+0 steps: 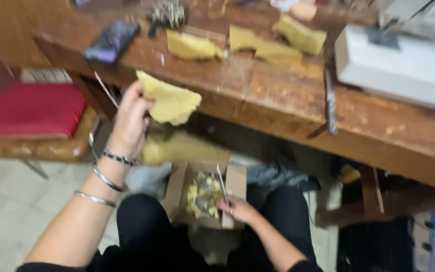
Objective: Cutting foam into small pieces and placing them into a box for packing
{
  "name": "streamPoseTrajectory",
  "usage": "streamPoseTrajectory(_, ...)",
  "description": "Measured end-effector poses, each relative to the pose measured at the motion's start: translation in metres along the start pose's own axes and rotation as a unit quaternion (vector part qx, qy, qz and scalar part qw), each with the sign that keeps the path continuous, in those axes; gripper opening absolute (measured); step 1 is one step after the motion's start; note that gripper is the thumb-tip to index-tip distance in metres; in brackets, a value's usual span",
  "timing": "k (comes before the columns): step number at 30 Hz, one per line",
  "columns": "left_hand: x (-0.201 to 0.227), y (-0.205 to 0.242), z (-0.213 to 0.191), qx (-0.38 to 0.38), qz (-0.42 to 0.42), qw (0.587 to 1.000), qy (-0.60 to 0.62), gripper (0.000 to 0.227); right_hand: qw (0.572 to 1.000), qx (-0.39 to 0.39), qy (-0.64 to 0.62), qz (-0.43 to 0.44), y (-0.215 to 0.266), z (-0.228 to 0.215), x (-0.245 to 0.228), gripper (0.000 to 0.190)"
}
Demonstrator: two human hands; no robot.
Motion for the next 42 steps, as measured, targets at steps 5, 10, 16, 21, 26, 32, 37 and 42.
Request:
streamPoseTrajectory(5, -0.207, 0.086, -0.028, 0.022, -0.165, 0.982, 0.090, 0.049, 0.994, -0.052, -0.079, -0.051, 0.014, 0.016, -0.003, 0.052)
streamPoseTrajectory(10, -0.362, 0.153, -0.068, 0.128, -0.302, 0.944, 0.031, 0.052, 0.989, -0.105, -0.077, -0.066, 0.027, 0.034, -0.021, 0.046)
streamPoseTrajectory(16, -0.387, 0.181, -0.075, 0.146, -0.334, 0.931, 0.011, 0.048, 0.989, -0.131, -0.031, -0.062, 0.020, 0.051, -0.019, 0.043)
streamPoseTrajectory(21, -0.464, 0.172, -0.112, 0.112, -0.345, 0.929, -0.076, 0.048, 0.993, -0.071, -0.082, -0.036, 0.013, 0.055, -0.018, 0.027)
streamPoseTrajectory(26, -0.488, 0.179, -0.100, 0.096, -0.426, 0.899, 0.014, 0.066, 0.994, -0.084, -0.068, 0.020, 0.015, 0.067, -0.017, 0.031)
streamPoseTrajectory(32, -0.501, 0.175, -0.106, 0.052, -0.359, 0.932, -0.025, 0.072, 0.990, -0.082, -0.096, 0.058, 0.016, 0.076, -0.006, 0.032)
streamPoseTrajectory(37, -0.501, 0.176, -0.127, 0.042, -0.351, 0.931, -0.089, 0.070, 0.987, -0.129, -0.087, 0.044, 0.015, 0.085, 0.011, 0.034)
streamPoseTrajectory(42, -0.490, 0.178, -0.096, -0.025, -0.353, 0.933, -0.063, 0.076, 0.982, -0.176, -0.061, -0.029, 0.017, 0.086, -0.005, 0.049)
Point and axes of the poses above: each hand's wrist, its own y-axis away from the middle knuckle, its own z-axis out of the palm, x = y × z, the point moved 9 cm from there along -y, towards the middle knuckle, and after that the axes turned 7 degrees about x, right-handed, at the moved point
